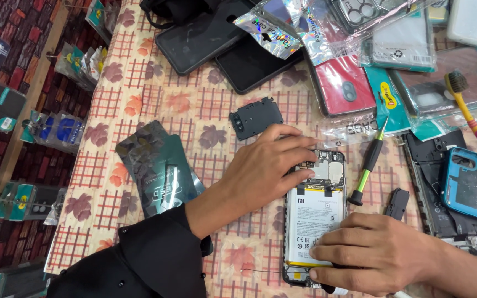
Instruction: The person disassembles a smartphone, removes the battery and internal components, cleans the interior with a brush, and reassembles the device by reconnecting cables and placing components back into the chassis.
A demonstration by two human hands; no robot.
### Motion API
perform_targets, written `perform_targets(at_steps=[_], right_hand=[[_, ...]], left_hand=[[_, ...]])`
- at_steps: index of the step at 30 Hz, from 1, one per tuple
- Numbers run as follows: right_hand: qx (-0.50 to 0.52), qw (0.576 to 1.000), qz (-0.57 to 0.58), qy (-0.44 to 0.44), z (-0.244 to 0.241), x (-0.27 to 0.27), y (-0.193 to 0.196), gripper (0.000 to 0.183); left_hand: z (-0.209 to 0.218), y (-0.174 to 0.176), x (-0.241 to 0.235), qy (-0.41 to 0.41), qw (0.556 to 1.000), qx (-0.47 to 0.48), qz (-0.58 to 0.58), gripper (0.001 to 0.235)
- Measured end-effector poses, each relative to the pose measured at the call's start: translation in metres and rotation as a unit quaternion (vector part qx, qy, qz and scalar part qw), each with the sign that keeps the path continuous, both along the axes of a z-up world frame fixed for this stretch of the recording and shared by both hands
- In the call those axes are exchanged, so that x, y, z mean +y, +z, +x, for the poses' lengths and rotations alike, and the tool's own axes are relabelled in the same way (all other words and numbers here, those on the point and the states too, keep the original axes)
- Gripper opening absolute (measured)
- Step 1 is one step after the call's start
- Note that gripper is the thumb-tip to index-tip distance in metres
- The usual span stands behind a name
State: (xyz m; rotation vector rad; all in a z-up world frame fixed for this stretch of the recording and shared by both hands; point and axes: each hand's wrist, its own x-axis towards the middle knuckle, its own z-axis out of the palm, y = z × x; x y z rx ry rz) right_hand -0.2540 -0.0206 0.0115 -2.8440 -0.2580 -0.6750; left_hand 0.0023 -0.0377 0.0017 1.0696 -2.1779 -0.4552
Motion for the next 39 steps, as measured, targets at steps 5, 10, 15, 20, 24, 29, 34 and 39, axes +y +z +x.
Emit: perform_targets(at_steps=[5,10,15,20,24,29,34,39], right_hand=[[0.001,1.000,-0.006,-0.005,0.000,0.000,0.001,0.031],[-0.006,0.999,0.000,-0.038,-0.002,0.001,-0.002,0.035],[-0.037,0.995,-0.020,-0.086,-0.004,0.004,-0.007,0.032],[-0.066,0.967,-0.018,-0.245,-0.004,0.009,-0.008,0.044],[-0.049,0.917,0.027,-0.395,0.003,0.012,-0.006,0.040],[0.000,0.881,0.060,-0.468,0.013,0.011,0.000,0.040],[0.011,0.867,0.080,-0.491,0.014,0.012,0.004,0.042],[0.009,0.871,0.078,-0.485,0.013,0.012,0.001,0.042]], left_hand=[[-0.001,-0.001,0.004,0.015,0.999,-0.028,-0.002,0.023],[-0.001,-0.002,0.004,0.027,0.999,-0.026,-0.026,0.021],[0.002,-0.003,0.007,0.027,0.998,-0.028,-0.043,0.025],[0.001,-0.006,0.012,0.047,0.996,-0.049,-0.065,0.030],[-0.002,-0.006,0.014,0.048,0.994,-0.072,-0.067,0.028],[0.004,-0.005,0.008,0.057,0.998,-0.034,-0.019,0.030],[0.004,-0.002,0.006,0.041,0.999,-0.033,-0.007,0.035],[0.002,-0.001,0.008,0.023,0.995,-0.052,-0.078,0.046]])
